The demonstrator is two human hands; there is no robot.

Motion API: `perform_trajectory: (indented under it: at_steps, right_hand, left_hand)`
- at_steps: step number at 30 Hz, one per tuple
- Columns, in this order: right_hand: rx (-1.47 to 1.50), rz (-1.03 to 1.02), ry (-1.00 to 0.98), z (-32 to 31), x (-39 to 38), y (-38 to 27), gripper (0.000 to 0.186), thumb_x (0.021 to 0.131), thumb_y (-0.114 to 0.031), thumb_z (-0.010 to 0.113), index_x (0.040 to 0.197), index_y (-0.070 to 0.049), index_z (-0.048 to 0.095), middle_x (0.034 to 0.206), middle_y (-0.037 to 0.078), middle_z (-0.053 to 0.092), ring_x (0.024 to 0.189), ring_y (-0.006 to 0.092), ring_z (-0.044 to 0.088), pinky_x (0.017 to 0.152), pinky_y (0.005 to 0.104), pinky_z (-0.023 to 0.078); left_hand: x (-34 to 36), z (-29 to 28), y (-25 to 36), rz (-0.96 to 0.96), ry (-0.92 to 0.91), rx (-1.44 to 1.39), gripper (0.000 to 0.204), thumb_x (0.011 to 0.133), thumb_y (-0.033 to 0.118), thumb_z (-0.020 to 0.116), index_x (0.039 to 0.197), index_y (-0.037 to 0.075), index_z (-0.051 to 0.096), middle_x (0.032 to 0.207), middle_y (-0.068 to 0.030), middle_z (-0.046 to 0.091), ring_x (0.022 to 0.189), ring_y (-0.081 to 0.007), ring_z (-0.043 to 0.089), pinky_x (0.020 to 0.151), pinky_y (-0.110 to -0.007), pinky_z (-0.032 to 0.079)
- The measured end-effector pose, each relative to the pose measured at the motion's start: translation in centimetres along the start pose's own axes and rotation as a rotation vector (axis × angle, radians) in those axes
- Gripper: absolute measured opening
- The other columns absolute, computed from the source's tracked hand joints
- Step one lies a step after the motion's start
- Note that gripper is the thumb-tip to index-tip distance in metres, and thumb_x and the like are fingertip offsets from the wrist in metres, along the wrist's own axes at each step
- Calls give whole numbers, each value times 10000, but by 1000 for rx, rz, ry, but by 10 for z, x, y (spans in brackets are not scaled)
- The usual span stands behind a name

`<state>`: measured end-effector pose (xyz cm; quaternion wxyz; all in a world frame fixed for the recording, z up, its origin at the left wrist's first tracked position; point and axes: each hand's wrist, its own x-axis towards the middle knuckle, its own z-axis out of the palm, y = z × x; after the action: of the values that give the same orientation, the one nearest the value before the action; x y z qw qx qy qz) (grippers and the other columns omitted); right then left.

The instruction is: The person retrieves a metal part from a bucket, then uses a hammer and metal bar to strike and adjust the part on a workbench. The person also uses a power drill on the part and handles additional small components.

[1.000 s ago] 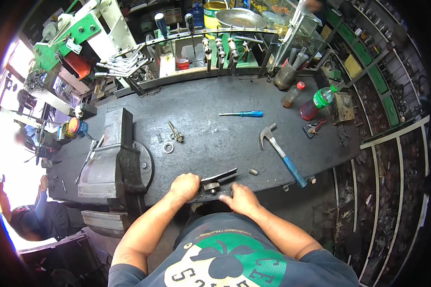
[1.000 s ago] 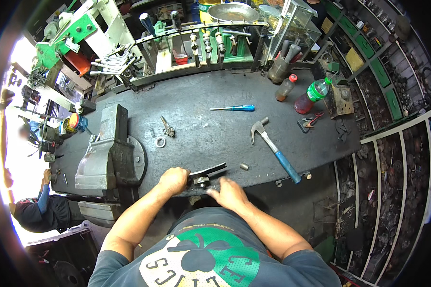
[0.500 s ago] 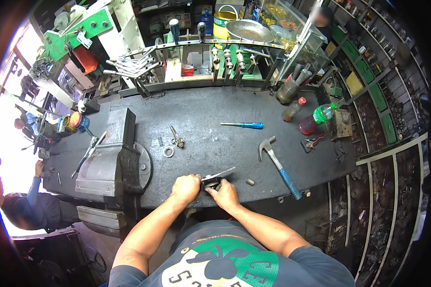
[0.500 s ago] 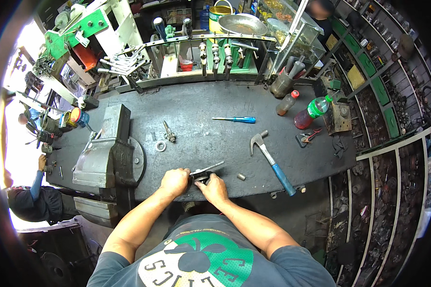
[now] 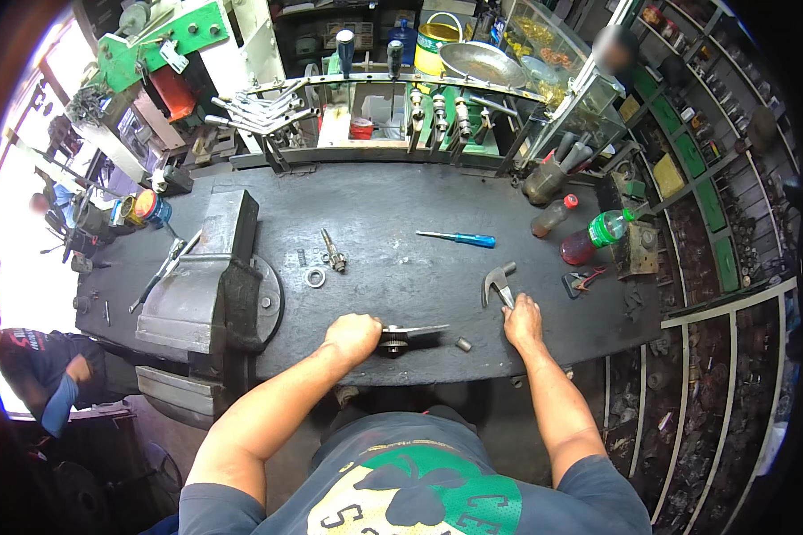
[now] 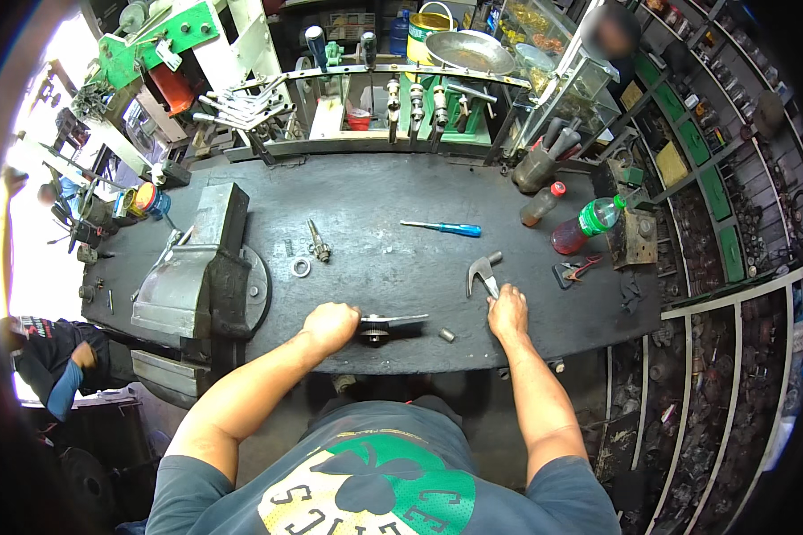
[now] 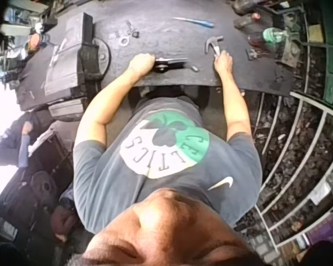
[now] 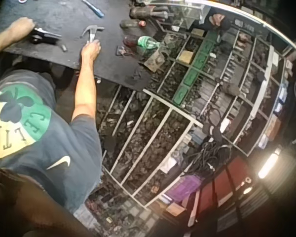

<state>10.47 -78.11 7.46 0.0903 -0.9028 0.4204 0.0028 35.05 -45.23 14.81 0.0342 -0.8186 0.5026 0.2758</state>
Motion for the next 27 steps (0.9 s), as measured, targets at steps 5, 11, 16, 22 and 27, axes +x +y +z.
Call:
perform_trajectory:
  at_steps: [5, 11, 16, 22, 27]
  right_hand:
    - [382, -94, -163, -93, -40, -78, 404, 1126, -312, 630, 1120, 92, 639, 1060, 388, 750, 1020, 592, 731, 883, 650, 575]
    - [402, -485, -295, -215, -70, -181, 371, 1089, -282, 732, 1155, 71, 640, 933, 374, 738, 947, 594, 732, 789, 605, 594]
    - [261, -337, -387, -174, -94, -198, 371, 1112, -286, 679, 1207, 71, 636, 967, 376, 749, 982, 581, 746, 824, 644, 590]
    - [313, -365, -378, -198, -101, -207, 379, 1092, -266, 715, 1262, 67, 650, 1082, 368, 765, 1068, 567, 751, 897, 613, 595]
    - [696, -249, 50, -202, -108, -212, 389, 1083, -197, 727, 1318, 106, 659, 1191, 324, 785, 1128, 514, 770, 923, 518, 626]
  left_hand:
    - [2, 2, -1, -28, -2, -23, 235, 1033, 122, 630, 1137, 77, 836, 1138, -184, 849, 1079, -355, 837, 945, -485, 672]
    - [-2, 2, -1, -35, 33, -47, 235, 1040, 125, 626, 1128, 76, 838, 1106, -178, 853, 1077, -359, 837, 952, -485, 670]
    - [3, 9, -4, 16, 62, -18, 220, 1024, 138, 633, 1069, 68, 836, 1055, -185, 852, 1001, -365, 847, 881, -495, 686]
    - [-2, 25, -9, 7, 125, -55, 220, 1030, 143, 622, 1097, 52, 811, 1020, -184, 851, 962, -389, 848, 850, -508, 691]
    - [-4, 22, -7, 32, 130, -23, 220, 1045, 146, 616, 1111, 35, 794, 1027, -195, 848, 968, -381, 849, 845, -509, 689]
